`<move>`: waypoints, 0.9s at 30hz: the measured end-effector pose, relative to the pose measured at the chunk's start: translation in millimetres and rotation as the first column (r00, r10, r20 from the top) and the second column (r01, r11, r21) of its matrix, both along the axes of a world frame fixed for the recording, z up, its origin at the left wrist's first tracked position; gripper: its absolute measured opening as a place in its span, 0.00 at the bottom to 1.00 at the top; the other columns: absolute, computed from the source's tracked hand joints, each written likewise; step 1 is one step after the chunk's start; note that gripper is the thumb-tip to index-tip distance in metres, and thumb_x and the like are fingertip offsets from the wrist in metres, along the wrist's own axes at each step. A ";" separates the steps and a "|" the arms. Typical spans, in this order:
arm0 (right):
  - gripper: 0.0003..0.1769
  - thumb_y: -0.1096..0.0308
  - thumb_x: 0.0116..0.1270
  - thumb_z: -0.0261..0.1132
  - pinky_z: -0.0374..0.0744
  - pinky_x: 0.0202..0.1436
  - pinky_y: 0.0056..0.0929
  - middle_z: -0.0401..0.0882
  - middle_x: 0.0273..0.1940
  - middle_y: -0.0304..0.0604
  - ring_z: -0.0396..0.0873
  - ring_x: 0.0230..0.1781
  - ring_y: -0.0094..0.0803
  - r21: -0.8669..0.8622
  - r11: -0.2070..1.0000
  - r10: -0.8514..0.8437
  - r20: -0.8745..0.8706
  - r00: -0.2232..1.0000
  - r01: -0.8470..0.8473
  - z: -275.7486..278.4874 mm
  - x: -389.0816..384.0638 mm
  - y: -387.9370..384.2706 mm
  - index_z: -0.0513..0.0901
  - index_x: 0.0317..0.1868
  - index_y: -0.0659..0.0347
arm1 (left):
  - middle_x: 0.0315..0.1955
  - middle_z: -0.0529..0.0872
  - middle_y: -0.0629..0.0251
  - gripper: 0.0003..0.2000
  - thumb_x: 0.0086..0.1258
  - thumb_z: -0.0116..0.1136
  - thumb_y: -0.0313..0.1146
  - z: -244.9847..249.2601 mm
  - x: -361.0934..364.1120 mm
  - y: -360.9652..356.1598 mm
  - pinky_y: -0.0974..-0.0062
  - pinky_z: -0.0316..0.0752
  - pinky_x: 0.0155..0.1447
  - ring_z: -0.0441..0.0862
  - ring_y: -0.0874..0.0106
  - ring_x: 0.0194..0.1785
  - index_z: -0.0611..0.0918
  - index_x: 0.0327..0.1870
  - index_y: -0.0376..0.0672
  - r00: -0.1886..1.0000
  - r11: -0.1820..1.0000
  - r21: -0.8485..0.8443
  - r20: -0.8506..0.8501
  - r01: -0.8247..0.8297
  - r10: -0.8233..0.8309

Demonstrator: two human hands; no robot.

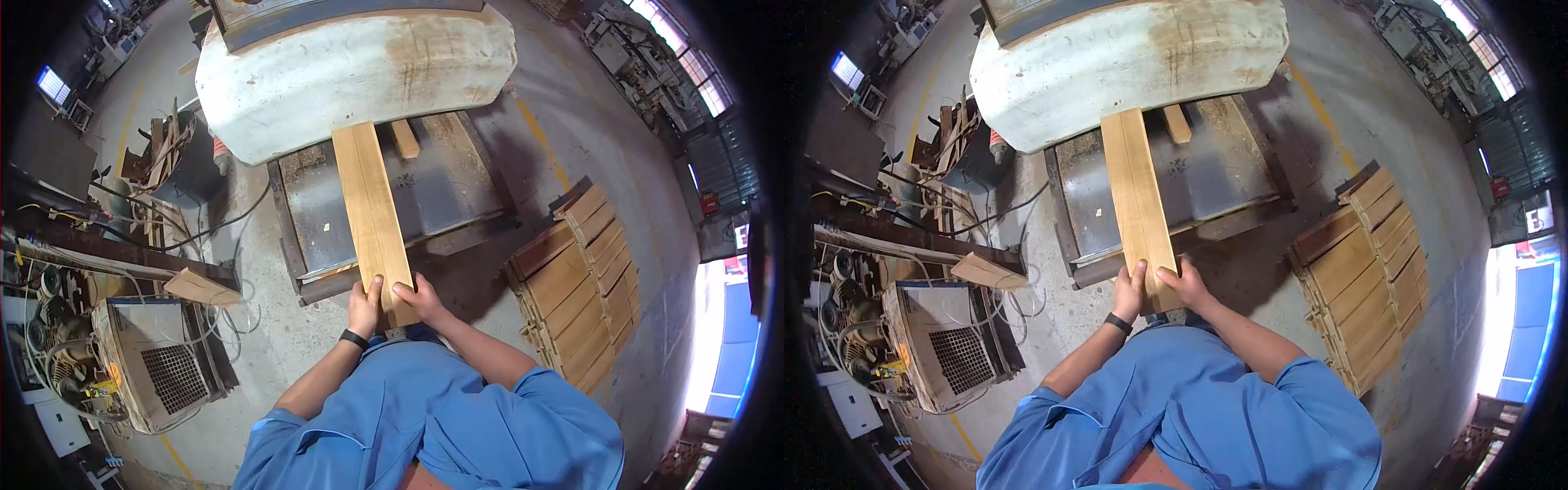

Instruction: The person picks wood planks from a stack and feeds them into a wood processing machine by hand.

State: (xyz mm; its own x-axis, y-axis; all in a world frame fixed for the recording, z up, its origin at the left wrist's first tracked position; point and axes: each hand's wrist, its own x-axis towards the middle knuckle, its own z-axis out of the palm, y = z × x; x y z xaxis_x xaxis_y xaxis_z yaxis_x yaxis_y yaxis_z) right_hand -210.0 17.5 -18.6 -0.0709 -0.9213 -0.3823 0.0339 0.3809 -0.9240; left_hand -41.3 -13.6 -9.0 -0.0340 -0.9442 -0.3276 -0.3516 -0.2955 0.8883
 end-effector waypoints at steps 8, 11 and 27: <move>0.44 0.37 0.60 0.70 0.77 0.62 0.49 0.81 0.54 0.68 0.80 0.59 0.58 0.234 0.972 0.125 -0.603 0.788 0.025 0.9 -16.4 -12.7 0.73 0.58 0.70 | 0.46 0.85 0.31 0.40 0.72 0.54 0.65 -47.5 15.9 -20.3 0.56 0.76 0.59 0.83 0.43 0.55 0.76 0.56 0.24 0.988 0.987 0.157 0.147 0.018 -0.041; 0.37 0.44 0.62 0.70 0.78 0.60 0.51 0.85 0.50 0.63 0.83 0.55 0.56 0.232 0.968 0.117 -0.748 0.653 0.092 26.9 -28.8 -24.9 0.73 0.59 0.65 | 0.49 0.84 0.33 0.40 0.72 0.59 0.62 -74.3 24.3 -15.9 0.57 0.76 0.60 0.83 0.45 0.55 0.72 0.60 0.24 0.997 0.993 0.100 0.050 -0.058 0.054; 0.39 0.56 0.65 0.69 0.73 0.69 0.47 0.64 0.67 0.57 0.69 0.66 0.57 -0.239 0.968 -0.129 -0.731 0.670 -0.074 -14.0 -30.1 1.7 0.66 0.74 0.57 | 0.55 0.84 0.51 0.31 0.78 0.60 0.42 -66.5 12.2 -7.5 0.69 0.77 0.61 0.81 0.64 0.57 0.65 0.76 0.40 0.935 0.969 0.245 -0.334 -0.036 0.119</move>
